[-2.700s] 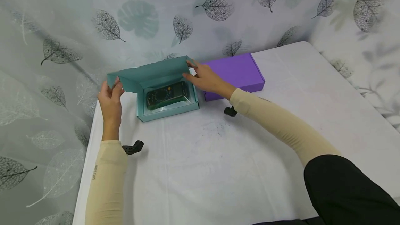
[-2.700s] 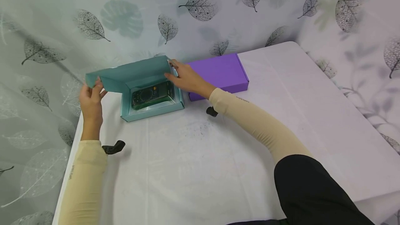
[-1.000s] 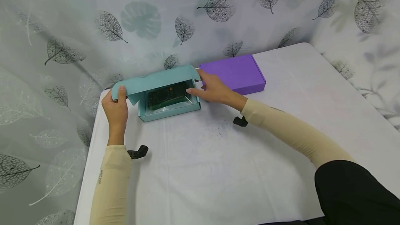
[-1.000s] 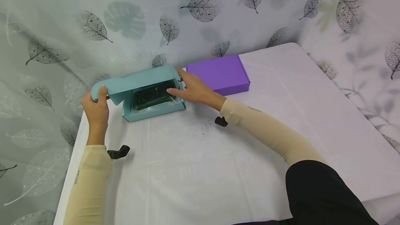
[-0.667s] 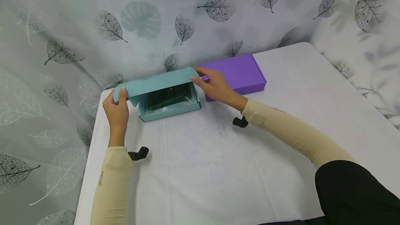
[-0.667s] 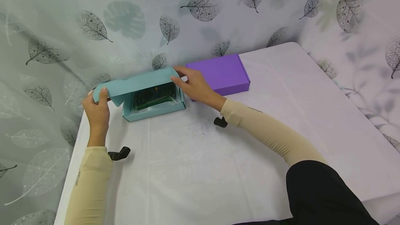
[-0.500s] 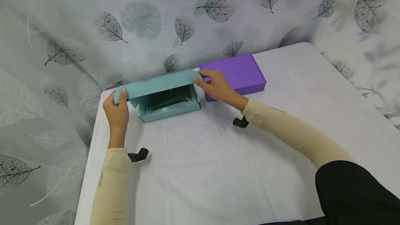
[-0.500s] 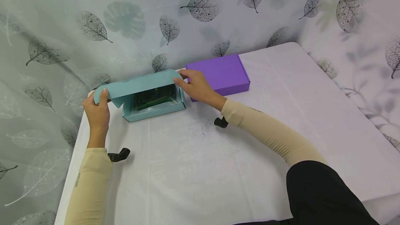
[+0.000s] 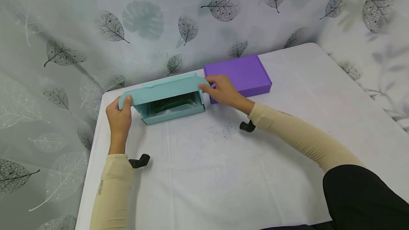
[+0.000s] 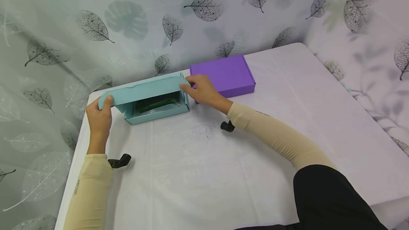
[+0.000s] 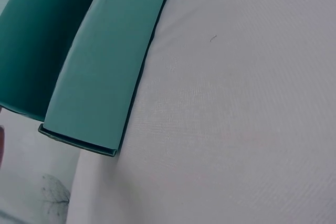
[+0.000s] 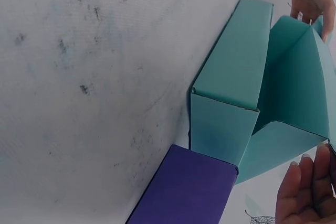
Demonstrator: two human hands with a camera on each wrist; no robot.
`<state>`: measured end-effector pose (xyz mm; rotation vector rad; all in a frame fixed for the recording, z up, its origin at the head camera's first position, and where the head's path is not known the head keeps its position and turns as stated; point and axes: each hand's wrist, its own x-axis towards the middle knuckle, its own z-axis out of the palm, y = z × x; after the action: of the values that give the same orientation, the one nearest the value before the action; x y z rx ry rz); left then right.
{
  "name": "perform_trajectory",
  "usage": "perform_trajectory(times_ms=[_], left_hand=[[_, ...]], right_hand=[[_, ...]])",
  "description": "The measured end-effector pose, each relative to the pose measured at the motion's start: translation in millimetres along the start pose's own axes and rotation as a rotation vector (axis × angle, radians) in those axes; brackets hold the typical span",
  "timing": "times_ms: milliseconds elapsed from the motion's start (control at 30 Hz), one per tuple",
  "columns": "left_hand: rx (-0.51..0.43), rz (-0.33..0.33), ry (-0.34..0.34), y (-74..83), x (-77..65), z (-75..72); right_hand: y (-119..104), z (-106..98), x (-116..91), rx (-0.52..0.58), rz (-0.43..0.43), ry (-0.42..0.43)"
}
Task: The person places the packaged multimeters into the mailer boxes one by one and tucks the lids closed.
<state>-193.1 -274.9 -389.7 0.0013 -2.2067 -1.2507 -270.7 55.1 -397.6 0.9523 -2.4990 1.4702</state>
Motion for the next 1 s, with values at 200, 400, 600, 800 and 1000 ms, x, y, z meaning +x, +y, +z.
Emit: perform_trajectory(times_ms=[200, 400, 600, 800, 1000], left_hand=[[-0.006, -0.024, -0.028, -11.1, -3.1, -1.0], [-0.005, -0.042, -0.059, -42.6, -0.1, 1.8], [0.021, -0.042, -0.058, -50.1, -2.3, 2.8], [0.037, -0.048, -0.062, -50.8, -6.8, 2.9], [0.019, -0.05, -0.089, -54.9, -11.5, 1.6]], right_hand=[[3, 2, -3, 0.003, 0.01, -0.018], [8, 4, -5, 0.01, 0.026, -0.038], [10, 7, -7, -0.026, 0.014, -0.06], [9, 7, -9, -0.05, 0.015, -0.092], [9, 8, -11, -0.095, 0.016, -0.126]])
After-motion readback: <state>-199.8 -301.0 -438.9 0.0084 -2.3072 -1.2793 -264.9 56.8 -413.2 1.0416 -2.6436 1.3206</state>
